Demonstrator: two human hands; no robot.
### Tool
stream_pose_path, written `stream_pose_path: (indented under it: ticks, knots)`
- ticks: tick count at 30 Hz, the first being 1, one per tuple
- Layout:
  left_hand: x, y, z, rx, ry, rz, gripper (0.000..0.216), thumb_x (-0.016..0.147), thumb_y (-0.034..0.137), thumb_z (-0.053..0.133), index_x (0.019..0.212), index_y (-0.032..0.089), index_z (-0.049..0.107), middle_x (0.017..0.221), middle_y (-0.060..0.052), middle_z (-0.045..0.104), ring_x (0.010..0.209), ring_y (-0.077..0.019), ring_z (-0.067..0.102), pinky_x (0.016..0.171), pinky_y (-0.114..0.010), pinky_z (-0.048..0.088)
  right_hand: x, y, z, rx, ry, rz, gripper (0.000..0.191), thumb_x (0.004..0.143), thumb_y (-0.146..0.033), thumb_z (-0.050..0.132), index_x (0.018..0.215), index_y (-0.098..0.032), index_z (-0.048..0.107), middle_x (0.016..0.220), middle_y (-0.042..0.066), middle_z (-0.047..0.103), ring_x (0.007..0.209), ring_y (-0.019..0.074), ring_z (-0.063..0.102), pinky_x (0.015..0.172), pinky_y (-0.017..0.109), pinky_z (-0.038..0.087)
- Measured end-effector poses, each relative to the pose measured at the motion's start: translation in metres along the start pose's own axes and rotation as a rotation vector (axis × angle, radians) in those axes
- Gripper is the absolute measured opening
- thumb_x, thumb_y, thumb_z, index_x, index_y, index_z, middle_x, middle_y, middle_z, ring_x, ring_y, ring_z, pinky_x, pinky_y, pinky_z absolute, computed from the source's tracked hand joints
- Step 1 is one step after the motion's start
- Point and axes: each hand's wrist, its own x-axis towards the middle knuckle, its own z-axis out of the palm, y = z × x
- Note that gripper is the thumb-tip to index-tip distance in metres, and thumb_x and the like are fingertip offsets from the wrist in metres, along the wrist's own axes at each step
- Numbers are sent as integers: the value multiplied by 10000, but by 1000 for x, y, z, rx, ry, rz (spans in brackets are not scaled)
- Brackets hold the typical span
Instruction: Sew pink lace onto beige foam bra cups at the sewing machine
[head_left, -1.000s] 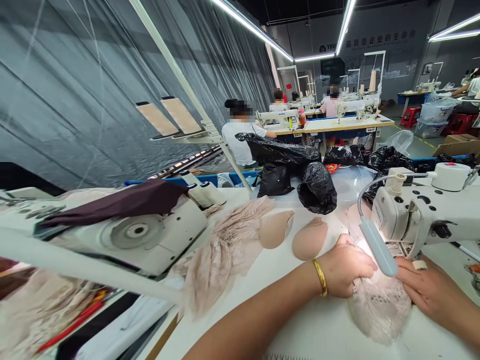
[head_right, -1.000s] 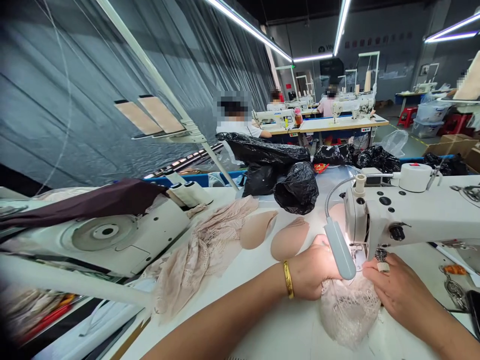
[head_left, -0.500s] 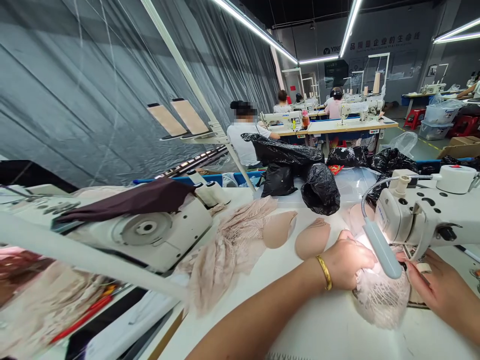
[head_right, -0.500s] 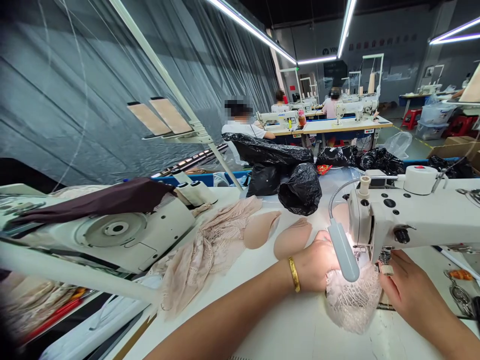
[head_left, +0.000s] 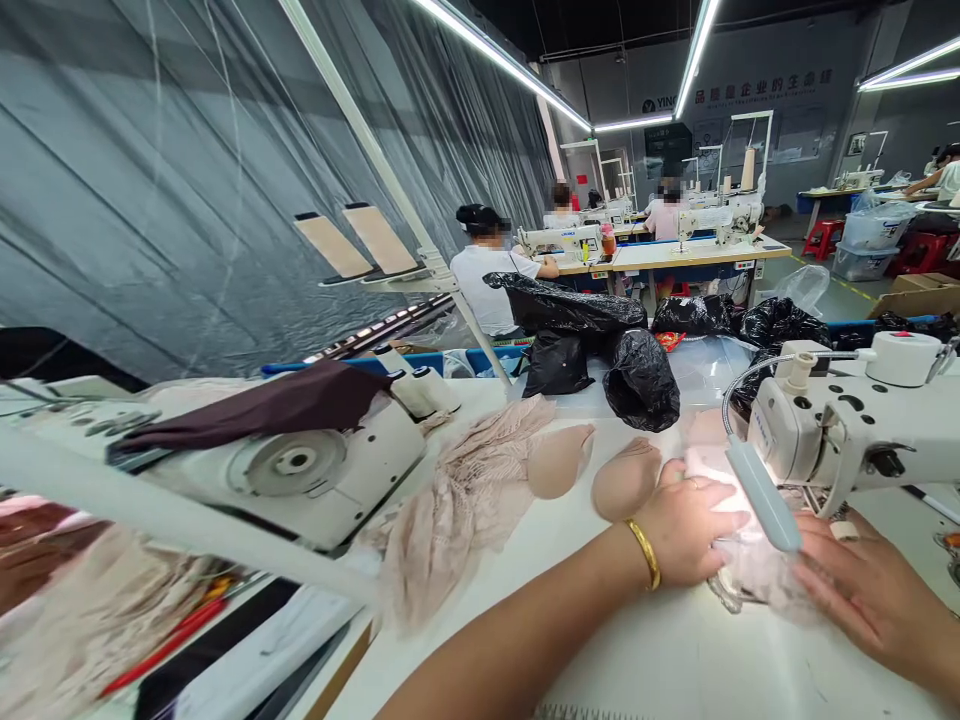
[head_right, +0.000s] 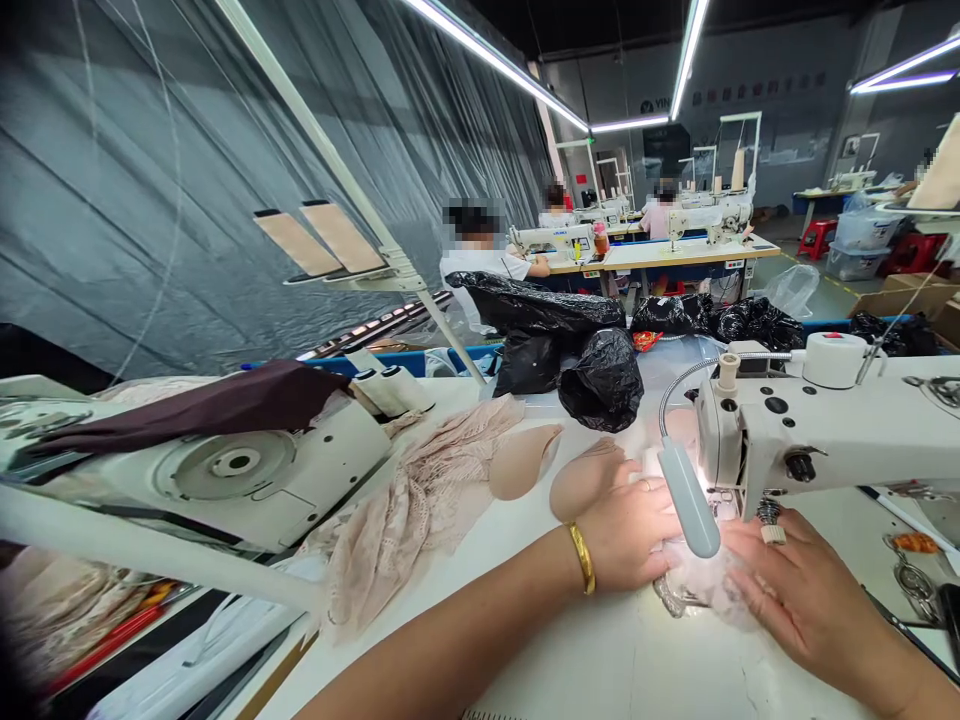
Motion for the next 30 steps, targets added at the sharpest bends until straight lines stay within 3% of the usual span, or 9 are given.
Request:
stream_pose_path:
  ticks: [3, 6, 9, 12, 15, 19, 22, 26, 30]
  knots:
    - [0, 18, 0, 134, -23, -131, 410, 974, 480, 618, 1230, 173, 709, 1163, -151, 704, 1046, -326, 615, 935, -510, 397, 4, -10, 5, -20, -133, -11, 296, 1081, -355, 546, 1356, -269, 613, 1324, 91, 733, 1193, 293, 685, 945, 437, 566]
    - [0, 32, -2, 177, -52, -140, 446, 996, 505, 574, 1127, 101, 711, 1119, -170, 691, 1036, -318, 604, 902, -473, 415, 5, -10, 12, -8, -154, 45, 329, 1082, -148, 396, 1176, -271, 686, 1127, 69, 761, 1052, 244, 706, 835, 364, 556]
    - [-5, 32, -10, 101, -88, -89, 554, 923, 629, 669, 1196, 148, 682, 1172, -159, 675, 1063, -329, 604, 881, -453, 423, 0, 0, 12, -51, -139, 107, 387, 1045, -107, 369, 1077, -279, 714, 974, 51, 735, 895, 238, 670, 801, 380, 545]
    - [-12, 18, -20, -3, -154, 36, 635, 809, 686, 783, 1219, 215, 665, 1340, -146, 627, 1127, -347, 607, 863, -426, 427, -9, 15, 11, -93, -36, 116, 335, 1052, -193, 431, 1121, -290, 745, 961, 69, 736, 929, 275, 670, 801, 412, 564]
    - [-16, 2, -23, -86, -206, 153, 552, 824, 607, 791, 1212, 234, 669, 1468, -116, 593, 1227, -371, 588, 860, -403, 418, -17, 27, 9, -33, -6, 114, 298, 1076, -260, 474, 1122, -317, 763, 986, 65, 757, 1077, 296, 691, 952, 471, 571]
    - [-13, -5, -9, -156, -139, 164, 475, 910, 444, 743, 1351, 308, 630, 1468, -37, 632, 1257, -326, 585, 870, -405, 392, -18, 29, -4, 51, -238, 186, 290, 1076, -294, 457, 1026, -344, 739, 1010, 22, 763, 985, 281, 695, 904, 478, 596]
    - [-7, -1, 7, -88, -20, 148, 275, 951, 298, 659, 1220, 317, 710, 1372, -4, 687, 1202, -310, 603, 865, -420, 367, -10, 25, -18, 161, -351, 206, 292, 1049, -289, 468, 947, -340, 737, 1008, 5, 772, 916, 261, 705, 884, 443, 606]
    - [1, 2, 19, -13, 60, 245, 180, 883, 183, 655, 1039, 233, 727, 1242, -23, 752, 1044, -263, 657, 877, -450, 360, 3, 16, -20, 304, -274, 235, 315, 1086, -354, 469, 1242, -383, 741, 1225, 10, 782, 1134, 266, 708, 1017, 410, 569]
    - [5, -4, 22, 21, 135, 271, 282, 858, 97, 633, 1072, 259, 722, 1263, 8, 758, 1024, -240, 680, 988, -490, 342, 8, 9, -6, 148, -290, 199, 373, 1100, -335, 435, 1348, -407, 704, 1286, 9, 771, 1088, 292, 701, 989, 480, 558]
